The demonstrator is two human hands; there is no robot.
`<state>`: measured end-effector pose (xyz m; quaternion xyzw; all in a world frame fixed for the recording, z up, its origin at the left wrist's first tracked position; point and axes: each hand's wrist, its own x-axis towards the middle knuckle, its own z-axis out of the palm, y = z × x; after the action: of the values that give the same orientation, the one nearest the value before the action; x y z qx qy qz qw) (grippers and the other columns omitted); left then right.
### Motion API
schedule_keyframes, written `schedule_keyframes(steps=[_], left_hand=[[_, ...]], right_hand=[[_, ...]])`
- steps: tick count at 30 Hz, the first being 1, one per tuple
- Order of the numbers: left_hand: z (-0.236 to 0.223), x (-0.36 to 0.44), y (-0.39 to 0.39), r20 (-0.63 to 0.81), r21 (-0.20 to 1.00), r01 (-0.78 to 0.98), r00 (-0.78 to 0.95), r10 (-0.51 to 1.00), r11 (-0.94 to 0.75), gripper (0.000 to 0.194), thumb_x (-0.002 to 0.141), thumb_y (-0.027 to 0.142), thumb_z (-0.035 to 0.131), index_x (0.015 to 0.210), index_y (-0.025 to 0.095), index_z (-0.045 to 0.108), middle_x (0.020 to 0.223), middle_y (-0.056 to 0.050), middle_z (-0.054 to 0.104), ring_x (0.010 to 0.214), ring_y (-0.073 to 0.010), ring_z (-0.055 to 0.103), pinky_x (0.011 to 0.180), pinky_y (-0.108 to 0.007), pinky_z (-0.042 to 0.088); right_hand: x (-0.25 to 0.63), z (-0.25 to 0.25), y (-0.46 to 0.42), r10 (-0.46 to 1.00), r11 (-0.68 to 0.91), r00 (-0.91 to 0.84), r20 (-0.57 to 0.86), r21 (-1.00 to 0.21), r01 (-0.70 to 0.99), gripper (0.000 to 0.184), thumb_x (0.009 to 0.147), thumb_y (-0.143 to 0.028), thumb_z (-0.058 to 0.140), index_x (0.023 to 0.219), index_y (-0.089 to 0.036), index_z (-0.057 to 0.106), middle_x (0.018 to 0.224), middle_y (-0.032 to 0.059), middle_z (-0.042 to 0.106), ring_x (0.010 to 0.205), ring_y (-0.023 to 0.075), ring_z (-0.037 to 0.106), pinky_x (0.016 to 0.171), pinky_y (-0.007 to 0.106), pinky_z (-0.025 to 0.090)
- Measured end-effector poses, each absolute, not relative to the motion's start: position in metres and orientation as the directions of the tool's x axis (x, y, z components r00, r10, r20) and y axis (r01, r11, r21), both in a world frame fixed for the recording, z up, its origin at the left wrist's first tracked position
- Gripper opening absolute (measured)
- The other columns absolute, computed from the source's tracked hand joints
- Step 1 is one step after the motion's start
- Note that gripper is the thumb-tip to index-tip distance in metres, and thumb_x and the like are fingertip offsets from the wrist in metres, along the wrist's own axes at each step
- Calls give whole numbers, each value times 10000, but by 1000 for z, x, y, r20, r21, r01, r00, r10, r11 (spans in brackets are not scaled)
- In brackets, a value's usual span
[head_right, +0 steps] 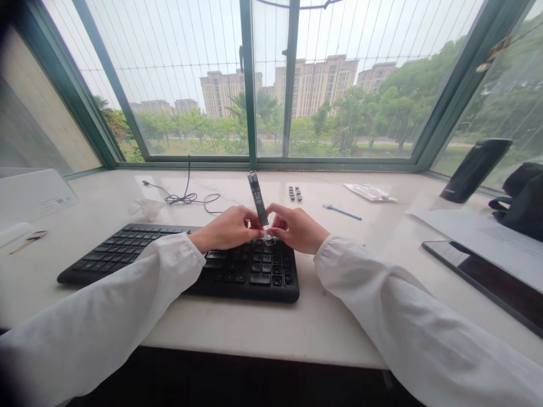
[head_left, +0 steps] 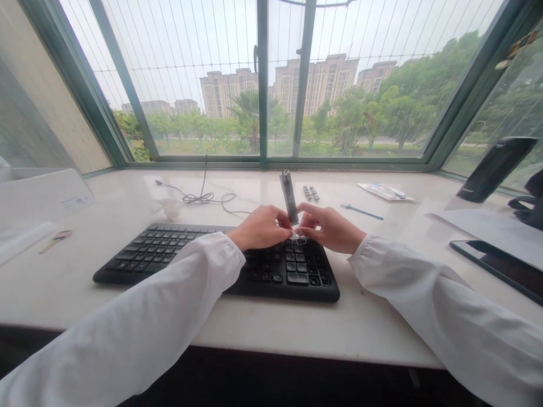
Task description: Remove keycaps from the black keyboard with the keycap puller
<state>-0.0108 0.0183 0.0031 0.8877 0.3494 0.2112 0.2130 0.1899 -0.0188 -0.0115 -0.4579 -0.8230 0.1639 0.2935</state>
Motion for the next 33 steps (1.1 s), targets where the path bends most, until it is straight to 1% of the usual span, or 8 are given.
schedule_keyframes(steps=[3,8,13,17,20,24,33], left_hand=[[4,-10,16,234,536,518,668,707,-667,165,723,285,614,760,184,739,696,-4,692,647,-148,580,592,-258,398],[1,-10,16,275,528,498,666,693,-688,147,718,271,613,712,177,726,656,-7,678,636,-150,589,575,-260,393],[-1,-9,17,292,525,482,672,680,-702,140,719,264,612,697,174,718,662,-13,678,635,-151,581,572,-263,393],[-1,-9,17,289,508,490,679,675,-709,151,711,250,606,740,183,738,692,-15,689,662,-157,592,588,-259,408],[-1,-9,17,285,501,491,683,672,-712,179,701,237,590,774,200,750,711,-8,695,678,-154,599,615,-251,431],[-1,-9,17,288,500,492,681,673,-712,181,696,234,583,766,206,747,709,-8,692,673,-152,599,627,-249,449],[2,-8,15,283,443,539,674,682,-716,204,694,245,588,801,215,758,731,-12,705,675,-162,613,641,-262,458]], right_hand=[[189,-8,-22,842,539,-423,334,-486,688,202,837,-308,611,1003,-225,531,691,-10,657,618,150,583,624,256,440],[188,-2,-26,834,550,-447,325,-410,728,178,850,-303,600,1004,-237,542,693,4,675,590,158,589,583,258,418],[190,0,-27,834,549,-461,303,-374,747,195,853,-308,600,1020,-238,526,709,5,682,596,158,591,587,258,423],[192,-1,-25,852,523,-451,265,-423,740,218,852,-356,603,999,-230,504,700,1,666,601,154,576,611,265,440],[193,-5,-22,862,504,-448,238,-499,705,259,864,-408,587,1022,-223,499,681,-9,632,608,152,557,606,264,433],[196,-11,-20,870,481,-441,222,-583,655,303,870,-456,583,1030,-216,489,693,-11,608,636,155,556,617,267,427],[196,-14,-20,871,478,-430,238,-613,629,331,869,-470,593,1058,-216,495,668,-27,559,599,135,495,575,256,381]])
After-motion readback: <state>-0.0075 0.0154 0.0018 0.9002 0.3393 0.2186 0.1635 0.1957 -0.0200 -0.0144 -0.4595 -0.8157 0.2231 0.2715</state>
